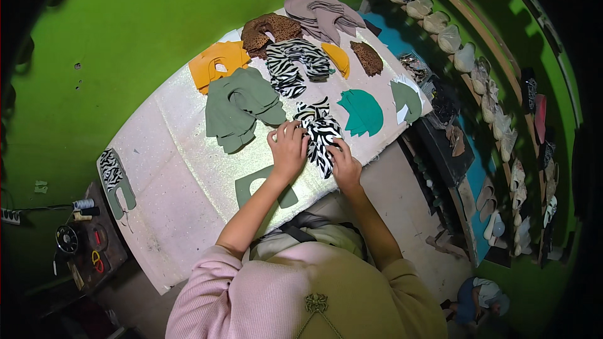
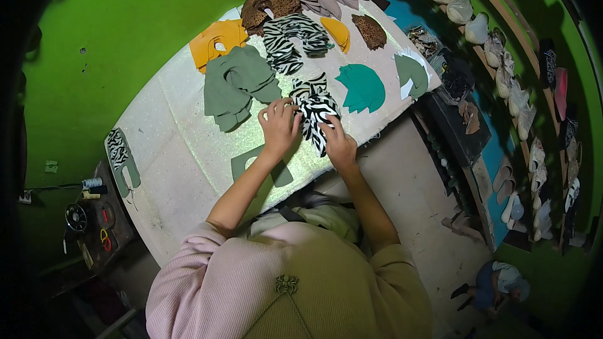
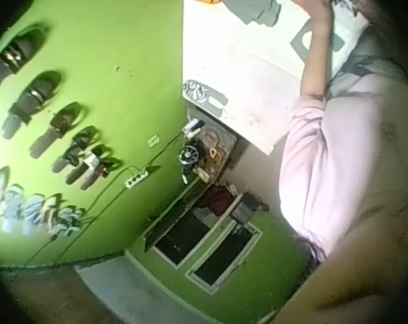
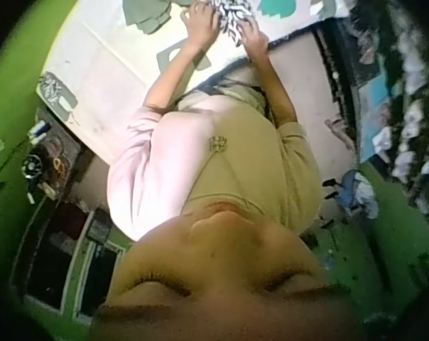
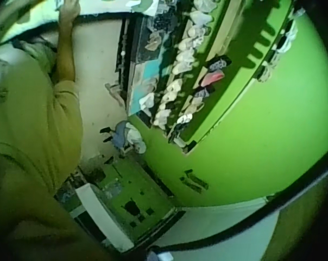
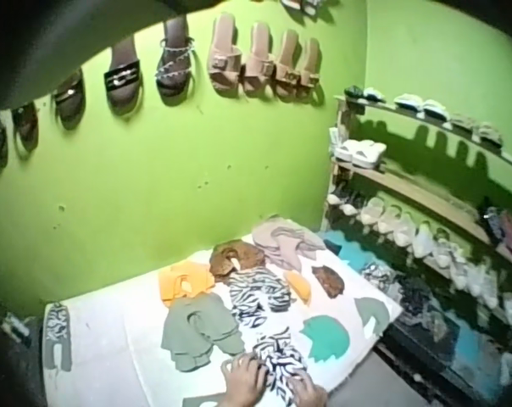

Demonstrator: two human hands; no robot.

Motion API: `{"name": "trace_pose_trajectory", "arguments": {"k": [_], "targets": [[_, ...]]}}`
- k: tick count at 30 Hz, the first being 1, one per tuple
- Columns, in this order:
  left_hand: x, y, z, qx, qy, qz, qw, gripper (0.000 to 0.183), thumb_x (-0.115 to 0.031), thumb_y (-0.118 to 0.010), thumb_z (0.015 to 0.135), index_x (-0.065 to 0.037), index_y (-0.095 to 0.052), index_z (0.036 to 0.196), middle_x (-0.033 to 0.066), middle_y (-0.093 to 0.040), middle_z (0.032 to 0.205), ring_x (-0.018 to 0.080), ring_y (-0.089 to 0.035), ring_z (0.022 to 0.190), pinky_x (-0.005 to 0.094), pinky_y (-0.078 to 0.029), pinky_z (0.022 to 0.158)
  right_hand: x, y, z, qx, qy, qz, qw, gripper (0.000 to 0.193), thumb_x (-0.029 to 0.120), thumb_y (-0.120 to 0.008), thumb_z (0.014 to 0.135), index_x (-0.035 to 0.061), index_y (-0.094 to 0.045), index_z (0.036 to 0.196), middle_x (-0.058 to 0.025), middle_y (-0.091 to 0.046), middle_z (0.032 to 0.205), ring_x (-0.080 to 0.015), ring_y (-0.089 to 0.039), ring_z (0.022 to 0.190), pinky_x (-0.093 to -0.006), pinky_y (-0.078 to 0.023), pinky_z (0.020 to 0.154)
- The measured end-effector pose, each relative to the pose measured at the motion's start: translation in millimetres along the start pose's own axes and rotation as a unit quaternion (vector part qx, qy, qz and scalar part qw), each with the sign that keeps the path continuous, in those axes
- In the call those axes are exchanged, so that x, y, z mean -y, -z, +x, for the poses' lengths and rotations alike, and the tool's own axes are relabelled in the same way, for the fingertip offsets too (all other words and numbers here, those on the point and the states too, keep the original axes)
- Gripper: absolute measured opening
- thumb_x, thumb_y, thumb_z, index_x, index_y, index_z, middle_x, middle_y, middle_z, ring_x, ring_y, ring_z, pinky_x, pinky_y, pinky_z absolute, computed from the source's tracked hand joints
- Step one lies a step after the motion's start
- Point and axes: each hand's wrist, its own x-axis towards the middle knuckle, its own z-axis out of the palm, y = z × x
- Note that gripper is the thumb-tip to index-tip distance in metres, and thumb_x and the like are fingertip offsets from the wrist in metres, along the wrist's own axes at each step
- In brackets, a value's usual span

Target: Sorting and arranging upper fabric shoe components by pattern and shape on a workspace table.

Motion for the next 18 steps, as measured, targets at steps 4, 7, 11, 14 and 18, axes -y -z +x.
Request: {"name": "trace_pose_trajectory", "arguments": {"k": [4,7,11,14,18], "targets": [[-6,0,2,-0.027,0.01,0.002,1.0,0.029,-0.024,-0.066,0.079,-0.01,-0.057,0.103,0.0053,-0.055,0.112,0.0229,-0.049,0.11,0.0412,-0.029,0.089,4,4,1,-0.014,0.012,-0.072,0.997,0.033,0.009,-0.058,0.076,0.0099,-0.061,0.109,-0.0105,-0.051,0.124,-0.0241,-0.054,0.1,-0.0378,-0.041,0.084],[-8,-2,-1,-0.03,0.012,0.006,0.999,0.031,-0.025,-0.067,0.078,-0.009,-0.057,0.104,0.0057,-0.055,0.112,0.0229,-0.049,0.11,0.0413,-0.029,0.089,3,3,2,0.0,-0.012,-0.106,0.994,0.037,0.016,-0.06,0.078,0.0094,-0.058,0.114,-0.0112,-0.05,0.125,-0.0262,-0.049,0.108,-0.0408,-0.037,0.089],[-6,-5,-3,-0.028,0.011,0.023,0.999,0.032,-0.025,-0.067,0.078,-0.009,-0.057,0.103,0.0058,-0.055,0.113,0.0229,-0.048,0.11,0.0419,-0.029,0.09,5,-1,6,0.012,-0.044,-0.146,0.988,0.047,0.025,-0.061,0.082,0.0065,-0.051,0.124,-0.0121,-0.048,0.128,-0.0283,-0.045,0.113,-0.0423,-0.034,0.093],[-5,-5,-3,-0.012,0.012,0.021,1.0,0.03,-0.024,-0.068,0.078,-0.009,-0.057,0.101,0.0057,-0.054,0.113,0.0228,-0.048,0.11,0.0425,-0.029,0.09,4,-4,5,0.019,-0.066,-0.149,0.986,0.053,0.03,-0.062,0.083,0.0045,-0.047,0.128,-0.0127,-0.046,0.13,-0.0298,-0.044,0.115,-0.0433,-0.033,0.094],[-1,-8,-3,-0.003,0.008,0.027,1.0,0.026,-0.021,-0.067,0.078,-0.009,-0.057,0.098,0.0056,-0.054,0.113,0.0228,-0.048,0.11,0.0431,-0.029,0.089,3,-8,4,0.016,-0.104,-0.132,0.986,0.056,0.033,-0.061,0.084,0.0036,-0.045,0.129,-0.0136,-0.046,0.13,-0.0311,-0.043,0.117,-0.0441,-0.032,0.095]]}}
